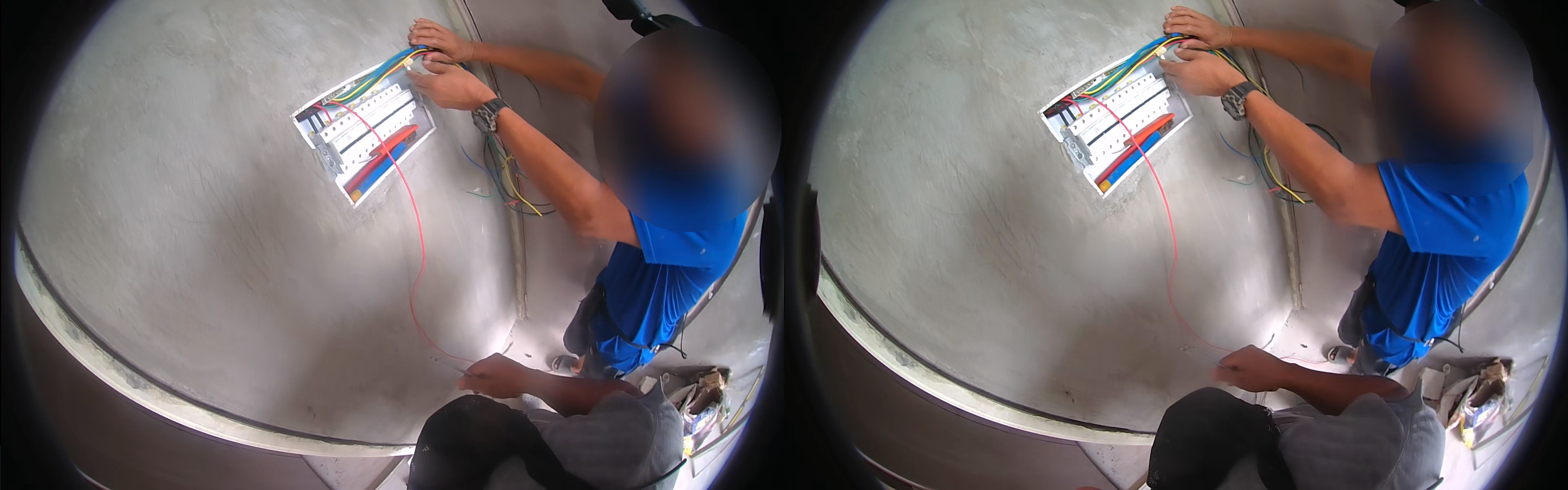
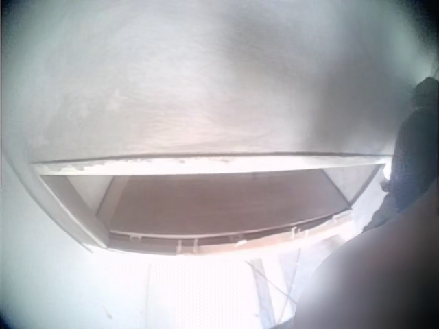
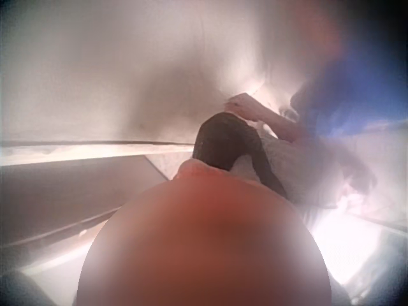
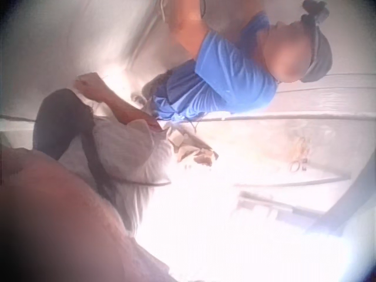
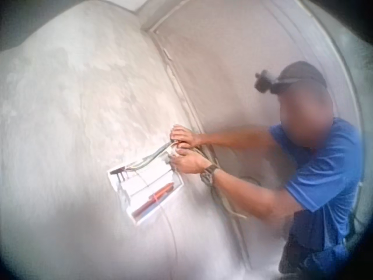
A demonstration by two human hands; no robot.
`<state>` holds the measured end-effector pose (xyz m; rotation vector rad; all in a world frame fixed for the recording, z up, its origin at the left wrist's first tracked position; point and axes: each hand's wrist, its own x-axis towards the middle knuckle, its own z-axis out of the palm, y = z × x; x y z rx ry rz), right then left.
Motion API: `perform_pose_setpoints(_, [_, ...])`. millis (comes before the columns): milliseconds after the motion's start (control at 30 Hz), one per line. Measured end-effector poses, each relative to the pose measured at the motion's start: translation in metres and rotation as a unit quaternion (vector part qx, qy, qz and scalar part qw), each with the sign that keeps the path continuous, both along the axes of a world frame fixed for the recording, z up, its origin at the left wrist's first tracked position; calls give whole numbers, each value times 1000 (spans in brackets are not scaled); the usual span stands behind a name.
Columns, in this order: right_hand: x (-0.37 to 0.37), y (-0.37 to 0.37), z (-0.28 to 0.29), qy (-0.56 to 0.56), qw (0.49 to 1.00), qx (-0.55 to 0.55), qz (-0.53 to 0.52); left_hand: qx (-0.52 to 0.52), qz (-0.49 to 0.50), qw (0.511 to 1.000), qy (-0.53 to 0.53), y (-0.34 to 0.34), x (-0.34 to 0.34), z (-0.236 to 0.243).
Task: The person connects multiple colored wires to a wall-mounted electrical distribution box. They use a screwdriver to tighten terminal screws and pliers to strip and position wires, working alongside another person who assists with wire handling.
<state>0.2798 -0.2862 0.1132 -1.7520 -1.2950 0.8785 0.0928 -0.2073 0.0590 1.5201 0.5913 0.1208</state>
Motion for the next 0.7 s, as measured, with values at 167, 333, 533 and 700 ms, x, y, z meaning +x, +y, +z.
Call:
perform_pose_setpoints(167, [-28, 17, 3, -41, 995, 43, 79, -95, -97, 989, -62, -100, 69, 35])
perform_pose_setpoints(333, [-38, 25, -11, -6, 988, 83, 131, -167, -151, 970, -96, -191, 110, 64])
perform_pose_setpoints(533, [-41, 44, -86, 108, 976, 103, 159, -176, -144, 969, -99, -208, 125, 59])
perform_pose_setpoints(700, [-30, 63, -106, 156, 967, 106, 170, -150, -64, 985, -55, -151, 116, 3])
